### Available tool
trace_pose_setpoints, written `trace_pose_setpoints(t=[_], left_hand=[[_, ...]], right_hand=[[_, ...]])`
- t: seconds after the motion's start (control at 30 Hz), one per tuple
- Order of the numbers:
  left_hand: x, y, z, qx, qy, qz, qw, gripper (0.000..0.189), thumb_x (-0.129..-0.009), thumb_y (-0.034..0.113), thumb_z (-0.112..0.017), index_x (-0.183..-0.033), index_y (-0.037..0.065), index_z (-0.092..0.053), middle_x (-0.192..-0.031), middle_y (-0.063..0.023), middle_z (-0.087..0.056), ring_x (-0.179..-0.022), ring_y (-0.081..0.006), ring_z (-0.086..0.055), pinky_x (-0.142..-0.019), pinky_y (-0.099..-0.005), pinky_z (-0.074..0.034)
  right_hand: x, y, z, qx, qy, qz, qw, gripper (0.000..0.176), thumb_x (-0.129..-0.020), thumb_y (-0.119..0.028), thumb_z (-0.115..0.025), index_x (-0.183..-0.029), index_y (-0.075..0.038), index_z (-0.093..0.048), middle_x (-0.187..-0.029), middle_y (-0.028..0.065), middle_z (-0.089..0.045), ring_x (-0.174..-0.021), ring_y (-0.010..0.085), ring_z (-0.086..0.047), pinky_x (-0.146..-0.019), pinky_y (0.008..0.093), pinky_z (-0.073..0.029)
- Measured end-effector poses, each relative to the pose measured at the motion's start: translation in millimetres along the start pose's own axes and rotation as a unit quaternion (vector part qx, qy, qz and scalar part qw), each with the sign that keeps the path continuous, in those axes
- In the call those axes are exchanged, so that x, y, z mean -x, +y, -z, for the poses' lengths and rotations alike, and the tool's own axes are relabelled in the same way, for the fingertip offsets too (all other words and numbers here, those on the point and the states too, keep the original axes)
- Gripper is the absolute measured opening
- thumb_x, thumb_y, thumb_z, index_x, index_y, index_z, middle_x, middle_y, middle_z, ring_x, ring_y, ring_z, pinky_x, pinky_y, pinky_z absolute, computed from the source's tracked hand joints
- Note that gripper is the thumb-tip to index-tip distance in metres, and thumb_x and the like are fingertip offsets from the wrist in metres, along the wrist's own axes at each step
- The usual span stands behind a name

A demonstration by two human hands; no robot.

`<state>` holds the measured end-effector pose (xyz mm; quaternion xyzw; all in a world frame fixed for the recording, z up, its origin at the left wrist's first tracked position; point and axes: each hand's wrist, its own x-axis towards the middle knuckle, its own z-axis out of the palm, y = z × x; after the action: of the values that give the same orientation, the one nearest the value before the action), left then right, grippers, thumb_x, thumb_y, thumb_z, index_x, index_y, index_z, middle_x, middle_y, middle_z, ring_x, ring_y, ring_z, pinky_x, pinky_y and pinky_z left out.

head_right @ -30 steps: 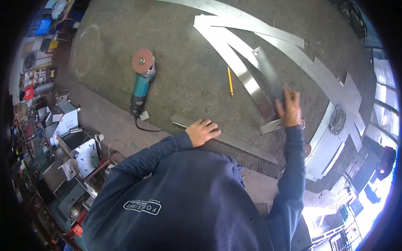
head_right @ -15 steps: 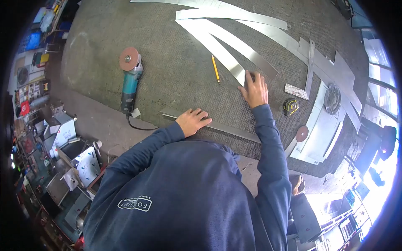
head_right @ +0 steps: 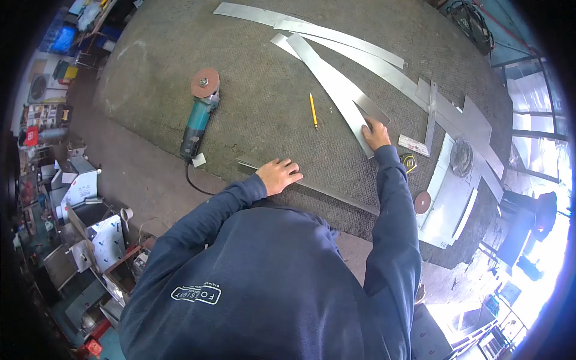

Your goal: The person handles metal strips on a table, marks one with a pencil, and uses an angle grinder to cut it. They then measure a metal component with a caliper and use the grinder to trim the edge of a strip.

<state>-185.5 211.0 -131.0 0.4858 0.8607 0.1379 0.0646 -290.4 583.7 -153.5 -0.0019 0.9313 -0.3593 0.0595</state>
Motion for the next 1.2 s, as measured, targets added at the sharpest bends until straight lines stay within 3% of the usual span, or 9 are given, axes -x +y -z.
trace_pose_setpoints(t=[0.1,0.17,0.3,0.53,0.67,0.83,0.9,0.93,1.2], left_hand=[[-0.7,-0.6,-0.1,0.010,-0.010,0.002,1.000,0.031,-0.088,0.018,-0.056,-0.118,0.015,-0.062,-0.113,-0.0059,-0.056,-0.111,-0.0263,-0.057,-0.087,-0.0418,-0.053],[-0.2,0.0,-4.2,0.006,-0.001,0.003,1.000,0.030,-0.088,0.017,-0.057,-0.117,0.015,-0.062,-0.113,-0.0059,-0.056,-0.110,-0.0261,-0.057,-0.086,-0.0413,-0.053],[-1.0,-0.7,-3.2,-0.002,0.007,-0.008,1.000,0.028,-0.087,0.017,-0.058,-0.114,0.015,-0.062,-0.111,-0.0055,-0.055,-0.108,-0.0257,-0.058,-0.085,-0.0403,-0.054],[-0.9,-1.4,-3.7,-0.006,0.025,-0.017,1.000,0.026,-0.084,0.017,-0.060,-0.110,0.016,-0.062,-0.107,-0.0049,-0.054,-0.102,-0.0248,-0.058,-0.082,-0.0393,-0.055],[-2.2,-1.5,-0.8,-0.010,0.020,-0.020,1.000,0.027,-0.082,0.016,-0.063,-0.110,0.016,-0.062,-0.106,-0.0046,-0.055,-0.102,-0.0249,-0.058,-0.082,-0.0388,-0.055],[-4.7,-3.3,-1.0,-0.006,0.015,-0.025,1.000,0.027,-0.081,0.016,-0.065,-0.107,0.016,-0.062,-0.105,-0.0038,-0.056,-0.101,-0.0238,-0.059,-0.081,-0.0378,-0.055],[-5.0,-3.6,-1.4,-0.001,0.012,-0.027,1.000,0.026,-0.081,0.016,-0.066,-0.107,0.016,-0.062,-0.104,-0.0035,-0.057,-0.101,-0.0234,-0.060,-0.081,-0.0375,-0.055],[-5.2,-3.6,-1.0,0.005,0.011,-0.025,1.000,0.025,-0.081,0.016,-0.067,-0.106,0.016,-0.062,-0.104,-0.0031,-0.057,-0.100,-0.0230,-0.060,-0.081,-0.0374,-0.055],[-5.7,-3.4,0.6,0.068,0.045,-0.002,0.997,0.017,-0.084,0.017,-0.066,-0.101,0.014,-0.068,-0.099,-0.0018,-0.065,-0.094,-0.0229,-0.065,-0.080,-0.0365,-0.055]], right_hand=[[11.6,6.0,-10.2,-0.080,-0.062,-0.019,0.995,0.051,-0.087,-0.027,-0.070,-0.127,0.003,-0.058,-0.115,0.0222,-0.068,-0.102,0.0295,-0.068,-0.091,0.0369,-0.051],[29.7,-4.0,-10.2,-0.198,-0.128,-0.122,0.964,0.051,-0.087,-0.025,-0.072,-0.126,0.005,-0.059,-0.113,0.0215,-0.069,-0.098,0.0254,-0.068,-0.087,0.0351,-0.053],[52.5,-6.5,-9.3,-0.208,-0.183,-0.148,0.949,0.047,-0.087,-0.016,-0.074,-0.126,0.005,-0.057,-0.109,0.0128,-0.071,-0.097,0.0166,-0.066,-0.086,0.0303,-0.051],[82.5,6.3,-4.5,-0.069,-0.039,-0.134,0.988,0.044,-0.078,-0.019,-0.080,-0.115,-0.002,-0.064,-0.091,0.0121,-0.074,-0.084,0.0147,-0.069,-0.079,0.0309,-0.053],[94.5,21.7,3.6,-0.159,-0.100,-0.155,0.970,0.035,-0.083,-0.019,-0.078,-0.107,0.001,-0.063,-0.087,0.0101,-0.074,-0.081,0.0126,-0.067,-0.076,0.0293,-0.052],[111.0,15.8,6.9,-0.209,-0.117,-0.163,0.957,0.046,-0.086,-0.025,-0.075,-0.120,0.002,-0.060,-0.102,0.0133,-0.072,-0.095,0.0167,-0.066,-0.085,0.0319,-0.051],[112.9,15.5,-3.8,-0.179,-0.056,-0.090,0.978,0.062,-0.083,-0.036,-0.078,-0.127,0.001,-0.056,-0.107,0.0163,-0.070,-0.099,0.0234,-0.067,-0.091,0.0355,-0.050],[112.1,13.8,-6.9,-0.047,-0.021,-0.065,0.997,0.073,-0.076,-0.047,-0.080,-0.127,0.000,-0.056,-0.108,0.0213,-0.069,-0.100,0.0323,-0.068,-0.093,0.0393,-0.050],[121.7,0.0,0.8,0.020,0.102,-0.049,0.993,0.061,-0.071,-0.038,-0.082,-0.117,-0.003,-0.061,-0.101,0.0222,-0.069,-0.096,0.0332,-0.069,-0.085,0.0392,-0.053]])
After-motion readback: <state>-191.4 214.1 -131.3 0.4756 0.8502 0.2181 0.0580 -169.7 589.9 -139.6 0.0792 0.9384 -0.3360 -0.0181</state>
